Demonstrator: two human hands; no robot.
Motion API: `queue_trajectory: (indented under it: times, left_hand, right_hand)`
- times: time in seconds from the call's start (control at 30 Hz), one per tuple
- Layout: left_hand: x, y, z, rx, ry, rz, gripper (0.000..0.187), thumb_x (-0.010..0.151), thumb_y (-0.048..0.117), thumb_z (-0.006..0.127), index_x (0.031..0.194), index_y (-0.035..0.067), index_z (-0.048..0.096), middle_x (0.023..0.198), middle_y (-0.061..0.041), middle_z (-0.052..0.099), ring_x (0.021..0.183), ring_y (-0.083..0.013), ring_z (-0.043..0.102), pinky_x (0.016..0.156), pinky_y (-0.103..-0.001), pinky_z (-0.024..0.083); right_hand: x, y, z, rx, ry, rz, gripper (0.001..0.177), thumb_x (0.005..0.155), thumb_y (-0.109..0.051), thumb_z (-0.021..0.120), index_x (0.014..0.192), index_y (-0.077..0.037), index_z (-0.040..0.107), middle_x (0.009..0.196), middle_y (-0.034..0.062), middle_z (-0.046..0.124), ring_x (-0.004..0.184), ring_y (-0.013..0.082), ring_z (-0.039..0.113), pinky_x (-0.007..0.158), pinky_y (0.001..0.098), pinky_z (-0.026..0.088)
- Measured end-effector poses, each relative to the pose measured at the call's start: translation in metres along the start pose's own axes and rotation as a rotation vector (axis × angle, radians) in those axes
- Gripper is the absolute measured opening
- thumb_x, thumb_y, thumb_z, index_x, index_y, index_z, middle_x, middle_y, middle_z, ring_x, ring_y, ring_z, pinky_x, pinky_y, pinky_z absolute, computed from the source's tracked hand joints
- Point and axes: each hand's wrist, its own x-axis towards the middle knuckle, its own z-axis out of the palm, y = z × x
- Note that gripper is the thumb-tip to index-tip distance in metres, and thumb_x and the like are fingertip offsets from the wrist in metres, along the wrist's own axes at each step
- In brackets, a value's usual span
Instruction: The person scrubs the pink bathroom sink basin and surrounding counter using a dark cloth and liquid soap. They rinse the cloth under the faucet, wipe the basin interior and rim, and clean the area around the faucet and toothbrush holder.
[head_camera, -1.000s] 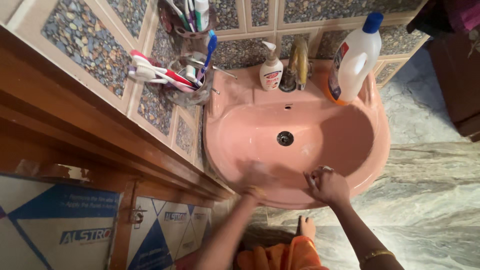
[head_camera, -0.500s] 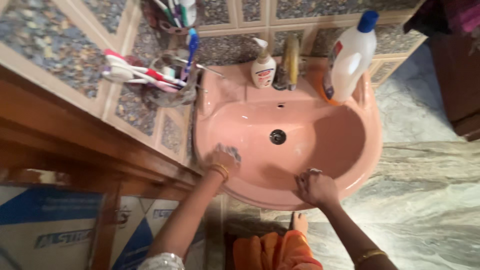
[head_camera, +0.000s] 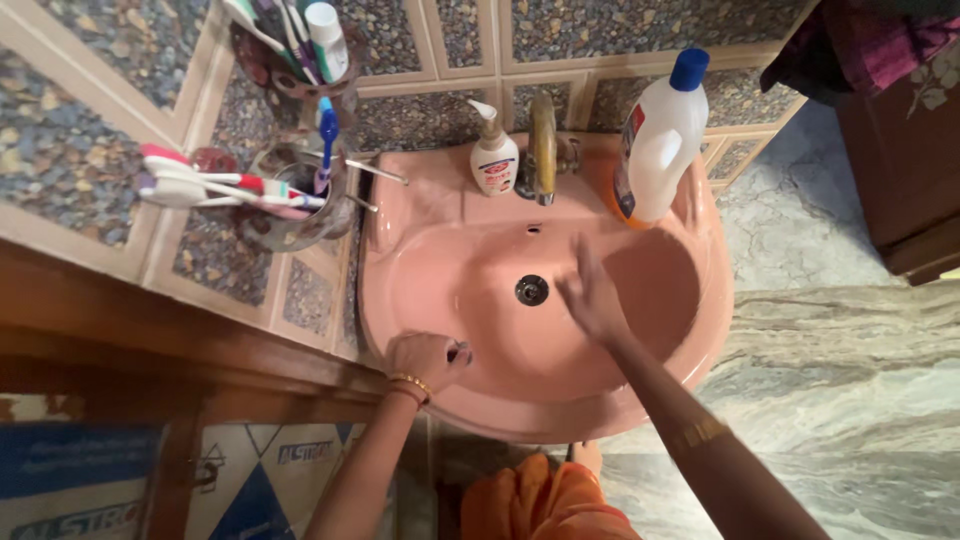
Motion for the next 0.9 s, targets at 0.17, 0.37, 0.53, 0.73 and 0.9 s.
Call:
queue_trajectory:
  times: [0.17,0.37,0.53,0.73,0.9]
  left_hand:
    - [0.010,0.006,0.010,-0.026,0.047,0.168,0.032,0.083,0.046,0.062,0.079,0.019,0.079,0.081,-0.007,0.077,0.080,-0.0275,0.073,0.082,-0.046,0.053]
    - [0.014,-0.001,0.016,-0.058,0.007,0.093,0.034,0.084,0.046,0.063,0.079,0.015,0.075,0.083,-0.010,0.075,0.080,-0.0302,0.071,0.075,-0.047,0.055]
    - [0.014,-0.005,0.025,-0.058,0.042,0.106,0.038,0.087,0.048,0.063,0.076,0.013,0.073,0.079,-0.012,0.073,0.078,-0.0331,0.070,0.073,-0.048,0.055]
    - [0.021,-0.004,0.024,-0.114,0.073,0.130,0.034,0.083,0.046,0.064,0.073,0.014,0.071,0.080,-0.011,0.074,0.077,-0.0318,0.071,0.070,-0.047,0.055]
    - [0.012,-0.003,0.017,-0.071,0.087,0.090,0.037,0.086,0.047,0.063,0.073,0.013,0.070,0.079,-0.011,0.073,0.078,-0.0319,0.070,0.069,-0.048,0.054]
  right_hand:
    - [0.122,0.023,0.022,0.404,0.140,0.127,0.082,0.091,-0.017,0.047,0.166,-0.004,0.017,0.164,0.0187,0.039,0.091,0.0232,0.063,0.083,0.0336,0.058]
    - [0.152,0.040,0.024,0.207,0.243,-0.016,0.067,0.107,-0.020,0.059,0.165,0.000,0.032,0.124,0.0175,0.063,0.104,0.0206,0.063,0.092,0.0316,0.053]
    - [0.154,0.051,0.008,0.362,0.094,0.342,0.044,0.110,-0.037,0.057,0.137,-0.002,0.051,0.110,0.0099,0.066,0.089,0.0167,0.065,0.072,0.0289,0.055]
    - [0.088,0.041,0.056,1.386,0.051,0.608,0.015,0.108,-0.016,0.047,0.102,-0.004,0.053,0.091,0.0076,0.057,0.084,0.0203,0.060,0.076,0.0346,0.055]
    - [0.095,0.036,0.078,1.732,-0.381,1.035,0.024,0.108,-0.014,0.038,0.087,-0.010,0.048,0.078,0.0051,0.054,0.068,0.0177,0.055,0.057,0.0295,0.046]
